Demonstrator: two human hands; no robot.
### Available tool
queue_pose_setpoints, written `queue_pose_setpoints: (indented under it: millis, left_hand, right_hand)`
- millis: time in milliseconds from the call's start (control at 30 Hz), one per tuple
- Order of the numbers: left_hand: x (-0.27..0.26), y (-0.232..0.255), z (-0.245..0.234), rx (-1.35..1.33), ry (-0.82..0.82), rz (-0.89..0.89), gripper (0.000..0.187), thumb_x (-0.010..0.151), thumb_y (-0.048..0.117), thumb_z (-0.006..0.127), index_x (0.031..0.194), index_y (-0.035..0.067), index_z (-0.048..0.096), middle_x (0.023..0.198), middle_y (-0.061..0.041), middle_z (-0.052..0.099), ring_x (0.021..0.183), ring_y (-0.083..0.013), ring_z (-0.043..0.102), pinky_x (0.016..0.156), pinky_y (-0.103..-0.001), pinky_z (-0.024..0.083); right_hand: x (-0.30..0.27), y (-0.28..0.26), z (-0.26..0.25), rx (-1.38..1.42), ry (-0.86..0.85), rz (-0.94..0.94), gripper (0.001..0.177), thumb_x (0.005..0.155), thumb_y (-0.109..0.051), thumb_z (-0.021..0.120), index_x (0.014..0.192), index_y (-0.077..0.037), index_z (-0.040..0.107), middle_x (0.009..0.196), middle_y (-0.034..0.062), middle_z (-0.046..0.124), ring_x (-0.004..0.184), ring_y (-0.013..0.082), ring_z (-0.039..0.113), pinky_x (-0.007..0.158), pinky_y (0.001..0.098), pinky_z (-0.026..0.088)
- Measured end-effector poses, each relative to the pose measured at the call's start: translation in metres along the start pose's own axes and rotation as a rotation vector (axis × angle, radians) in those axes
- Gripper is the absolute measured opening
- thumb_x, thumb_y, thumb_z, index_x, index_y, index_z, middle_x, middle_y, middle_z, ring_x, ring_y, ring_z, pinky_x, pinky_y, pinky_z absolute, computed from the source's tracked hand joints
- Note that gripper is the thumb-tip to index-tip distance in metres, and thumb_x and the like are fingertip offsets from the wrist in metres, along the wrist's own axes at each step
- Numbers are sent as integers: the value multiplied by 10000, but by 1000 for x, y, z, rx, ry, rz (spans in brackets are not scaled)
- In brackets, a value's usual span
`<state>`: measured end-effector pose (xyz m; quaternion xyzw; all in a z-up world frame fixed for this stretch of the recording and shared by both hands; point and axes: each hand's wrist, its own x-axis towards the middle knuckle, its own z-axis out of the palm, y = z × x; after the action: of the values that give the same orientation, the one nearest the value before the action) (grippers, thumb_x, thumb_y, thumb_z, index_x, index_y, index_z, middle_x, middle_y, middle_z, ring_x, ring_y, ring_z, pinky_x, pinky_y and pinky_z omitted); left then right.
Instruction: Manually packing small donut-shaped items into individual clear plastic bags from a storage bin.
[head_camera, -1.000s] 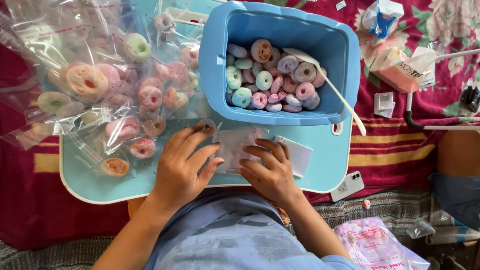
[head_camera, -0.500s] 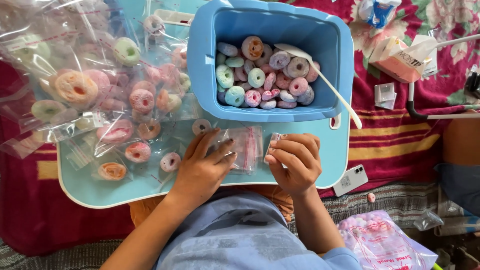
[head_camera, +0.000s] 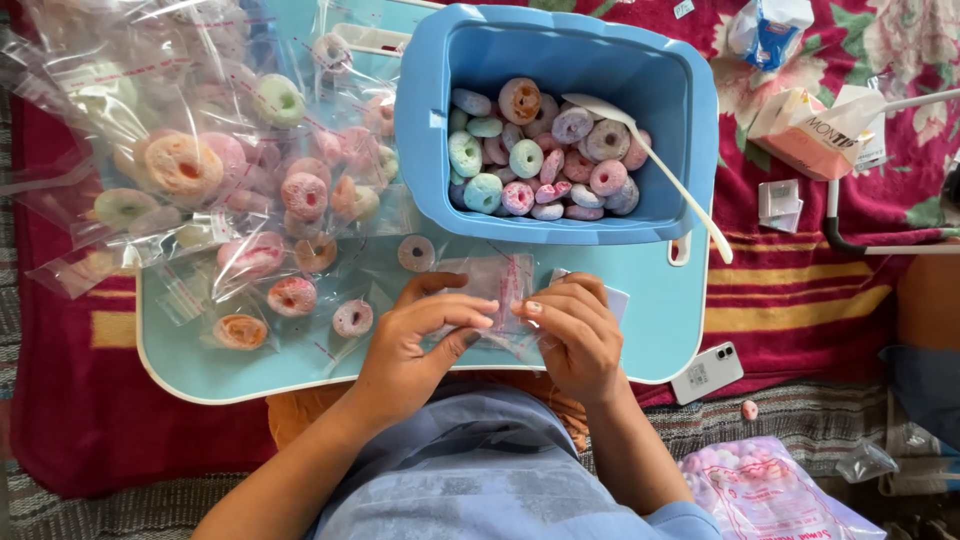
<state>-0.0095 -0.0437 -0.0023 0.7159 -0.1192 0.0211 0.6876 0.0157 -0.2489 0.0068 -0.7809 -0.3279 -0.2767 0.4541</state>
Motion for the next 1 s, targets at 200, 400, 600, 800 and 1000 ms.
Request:
queue_pose_setpoints:
  millis: [200, 400, 600, 800, 1000]
  left_hand:
    - [25, 23, -9, -10, -133, 143, 684, 825, 577, 763, 1228, 27, 703, 1209, -158, 736, 1144, -385, 686, 1012, -498, 518]
    - [44, 51, -12, -148, -110, -14, 325, 932, 270, 754, 1144, 24, 744, 1105, -124, 777, 1057, -270, 738, 883, -385, 577]
    - [37, 29, -9, -172, -21, -165, 208, 1024, 161, 627, 976, 52, 797, 924, -109, 800, 859, -205, 765, 788, -332, 604]
    - [28, 19, -5, -138, 57, -157, 111, 951, 148, 748, 879, 75, 792, 883, -39, 798, 748, -59, 652, 675, -203, 531]
    - [28, 28, -12, -144, 47, -85, 58, 921, 122, 775, 890, 81, 801, 887, -48, 802, 779, -106, 707, 753, -238, 558]
  right_hand:
    - [18, -5, -1, 16, -64, 124, 313, 914, -19, 734, 1200, 99, 683, 777, 153, 717, 586, 356, 630, 551, 447, 519]
    - [30, -11, -4, -11, -54, 169, 456, 940, 50, 676, 1371, 131, 549, 835, 114, 722, 667, 230, 690, 655, 378, 589]
    - [21, -9, 0, -32, -82, 185, 463, 951, -19, 704, 1382, 89, 575, 869, 114, 721, 699, 239, 666, 678, 371, 586]
    - [36, -15, -2, -41, -151, 65, 321, 847, -146, 847, 1146, -60, 765, 959, 109, 716, 740, 276, 657, 671, 424, 581]
    - [41, -20, 7, 38, -49, 28, 227, 818, 54, 807, 1026, -38, 807, 819, 117, 731, 682, 269, 657, 630, 388, 577]
